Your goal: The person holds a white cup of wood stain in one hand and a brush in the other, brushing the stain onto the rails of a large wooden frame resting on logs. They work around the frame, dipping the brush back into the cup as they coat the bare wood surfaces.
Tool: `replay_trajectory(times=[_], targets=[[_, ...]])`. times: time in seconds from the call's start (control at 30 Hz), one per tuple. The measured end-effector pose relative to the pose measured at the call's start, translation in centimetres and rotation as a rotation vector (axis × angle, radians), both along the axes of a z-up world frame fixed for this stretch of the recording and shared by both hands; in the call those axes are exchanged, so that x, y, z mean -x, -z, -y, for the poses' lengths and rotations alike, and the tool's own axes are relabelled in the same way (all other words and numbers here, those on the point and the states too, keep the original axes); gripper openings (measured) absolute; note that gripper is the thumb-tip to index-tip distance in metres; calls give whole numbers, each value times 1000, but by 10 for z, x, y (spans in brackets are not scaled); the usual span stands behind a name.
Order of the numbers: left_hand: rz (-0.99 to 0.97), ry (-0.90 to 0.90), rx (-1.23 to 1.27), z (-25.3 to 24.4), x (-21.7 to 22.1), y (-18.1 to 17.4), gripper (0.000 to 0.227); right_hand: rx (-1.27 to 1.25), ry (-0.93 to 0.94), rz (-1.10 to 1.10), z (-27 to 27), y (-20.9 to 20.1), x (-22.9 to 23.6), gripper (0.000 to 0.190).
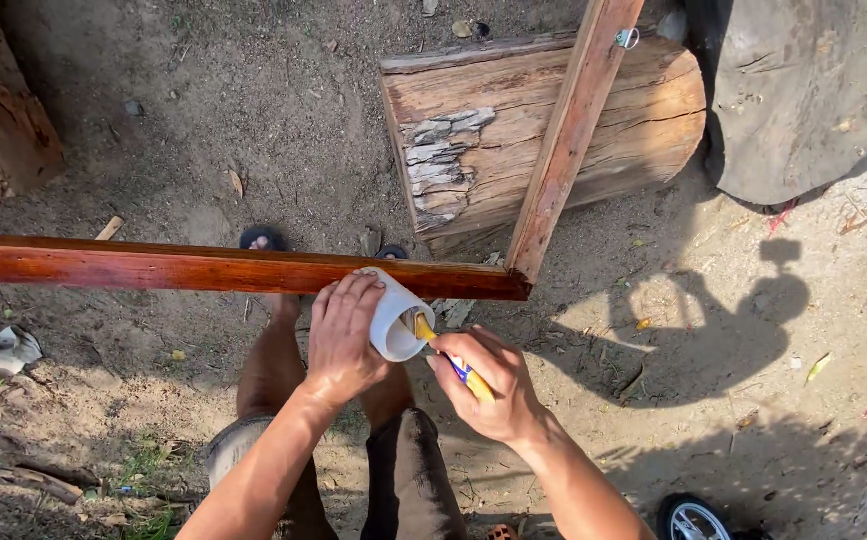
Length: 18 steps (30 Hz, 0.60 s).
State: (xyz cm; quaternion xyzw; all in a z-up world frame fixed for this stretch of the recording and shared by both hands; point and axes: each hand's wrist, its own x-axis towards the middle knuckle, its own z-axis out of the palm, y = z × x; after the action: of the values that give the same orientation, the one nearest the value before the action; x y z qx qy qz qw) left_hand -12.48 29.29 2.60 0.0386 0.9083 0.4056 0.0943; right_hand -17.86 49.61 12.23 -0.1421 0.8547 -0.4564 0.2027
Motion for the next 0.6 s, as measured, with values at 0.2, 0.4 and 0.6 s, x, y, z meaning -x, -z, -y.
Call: replay_trajectory(times=[0.2, 0.4, 0.6], targets=[[65, 86, 0, 0, 20, 19, 77, 52, 93, 130, -54, 3, -7, 20], [188, 116, 131, 20, 20, 58, 87, -126, 77, 266, -160, 31, 12, 20], [150, 60, 163, 52, 18, 54, 87, -500, 132, 507, -193, 101, 64, 18]])
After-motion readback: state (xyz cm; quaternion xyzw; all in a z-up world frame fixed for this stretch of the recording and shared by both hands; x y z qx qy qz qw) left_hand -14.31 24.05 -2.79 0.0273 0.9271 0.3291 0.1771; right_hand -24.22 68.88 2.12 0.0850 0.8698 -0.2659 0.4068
